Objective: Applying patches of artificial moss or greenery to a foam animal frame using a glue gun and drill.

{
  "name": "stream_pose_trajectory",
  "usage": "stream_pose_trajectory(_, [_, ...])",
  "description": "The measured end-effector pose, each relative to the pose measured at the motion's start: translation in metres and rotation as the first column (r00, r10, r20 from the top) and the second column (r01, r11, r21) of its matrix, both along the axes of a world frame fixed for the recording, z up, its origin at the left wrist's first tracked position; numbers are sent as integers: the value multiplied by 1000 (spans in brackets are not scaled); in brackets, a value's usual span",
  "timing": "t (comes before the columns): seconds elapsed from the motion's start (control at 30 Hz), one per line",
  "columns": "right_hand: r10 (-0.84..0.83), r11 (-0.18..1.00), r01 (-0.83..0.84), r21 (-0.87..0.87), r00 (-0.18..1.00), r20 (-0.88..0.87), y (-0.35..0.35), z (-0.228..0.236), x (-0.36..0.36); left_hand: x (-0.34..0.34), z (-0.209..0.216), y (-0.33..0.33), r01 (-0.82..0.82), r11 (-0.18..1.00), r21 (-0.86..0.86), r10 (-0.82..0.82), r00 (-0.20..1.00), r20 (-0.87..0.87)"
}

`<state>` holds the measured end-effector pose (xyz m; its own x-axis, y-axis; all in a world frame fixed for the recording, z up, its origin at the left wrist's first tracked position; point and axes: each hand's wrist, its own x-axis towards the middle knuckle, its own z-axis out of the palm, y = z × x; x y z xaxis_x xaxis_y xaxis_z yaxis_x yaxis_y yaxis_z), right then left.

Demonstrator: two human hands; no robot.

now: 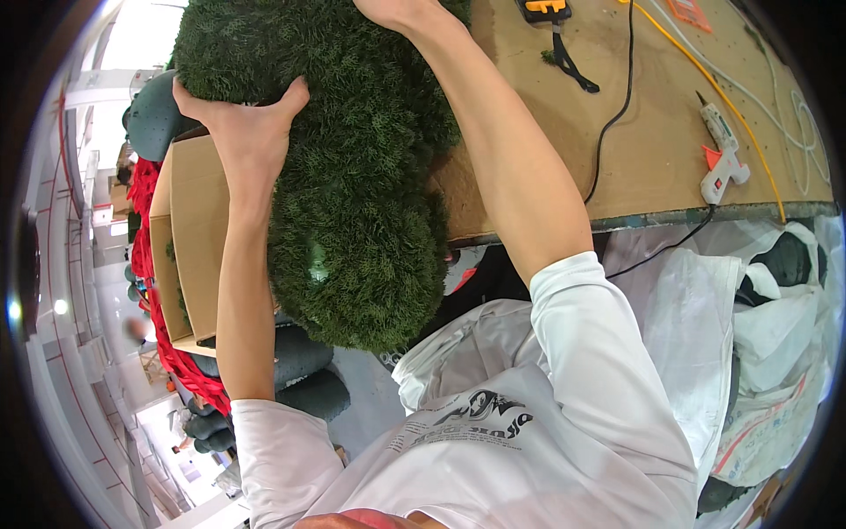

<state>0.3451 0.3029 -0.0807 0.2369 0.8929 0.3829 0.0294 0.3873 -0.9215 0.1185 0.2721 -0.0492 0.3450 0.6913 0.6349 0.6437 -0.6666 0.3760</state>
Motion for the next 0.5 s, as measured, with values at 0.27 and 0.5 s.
stream_pose_trajectory(0.27, [53, 959, -27, 283, 995, -85, 11, -16, 5, 5, -4, -1, 60, 995, -73, -50, 989, 140])
stream_pose_trajectory(0.5, [179, 967, -150, 204, 975, -133, -35, -6, 1, 5, 4, -14, 2, 989, -149, 21, 987, 157])
